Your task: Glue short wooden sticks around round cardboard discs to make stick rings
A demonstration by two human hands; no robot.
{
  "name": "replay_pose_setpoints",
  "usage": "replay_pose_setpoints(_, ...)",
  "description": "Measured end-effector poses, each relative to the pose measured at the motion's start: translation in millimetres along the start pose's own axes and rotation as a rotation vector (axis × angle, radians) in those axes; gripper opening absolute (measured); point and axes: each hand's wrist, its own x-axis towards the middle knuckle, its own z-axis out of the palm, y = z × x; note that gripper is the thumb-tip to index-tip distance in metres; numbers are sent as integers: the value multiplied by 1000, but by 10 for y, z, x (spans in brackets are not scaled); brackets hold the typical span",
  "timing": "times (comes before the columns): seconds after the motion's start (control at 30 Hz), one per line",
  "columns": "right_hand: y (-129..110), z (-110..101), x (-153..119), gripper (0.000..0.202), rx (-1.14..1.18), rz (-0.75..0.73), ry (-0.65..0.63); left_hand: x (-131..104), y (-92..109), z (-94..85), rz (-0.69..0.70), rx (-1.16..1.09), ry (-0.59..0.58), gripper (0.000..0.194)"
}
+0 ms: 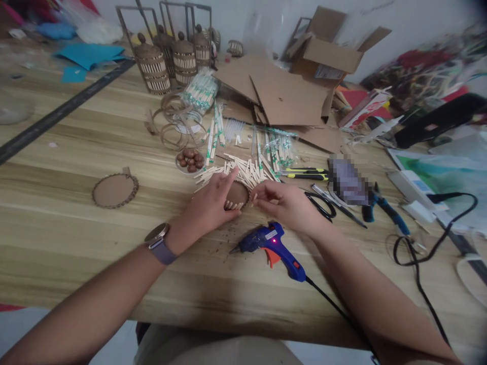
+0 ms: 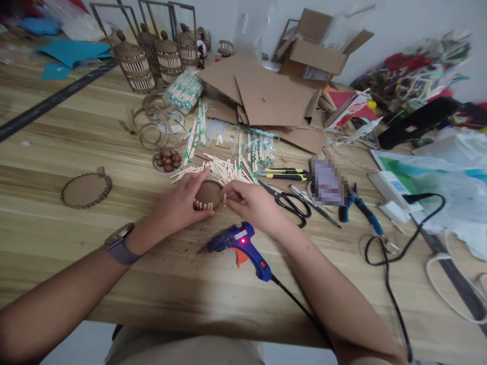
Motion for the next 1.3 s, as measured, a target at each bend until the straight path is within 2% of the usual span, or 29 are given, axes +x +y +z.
replay_pose_setpoints(0.1, -50, 26, -13, 3, 70, 40, -44, 1, 4, 0, -13, 20, -2, 105)
replay_pose_setpoints(0.43, -41, 167, -12, 5, -25, 27, -15, 7, 6, -10, -13, 22, -15, 102)
replay_pose_setpoints(1.03, -24, 215, -14, 11, -93, -34, -18, 1, -36, 18, 10, -24, -6, 102)
replay_pose_setpoints(1.3, 18, 239, -19, 11, -104, -80, -24, 20, 14, -27, -16, -23, -55, 97)
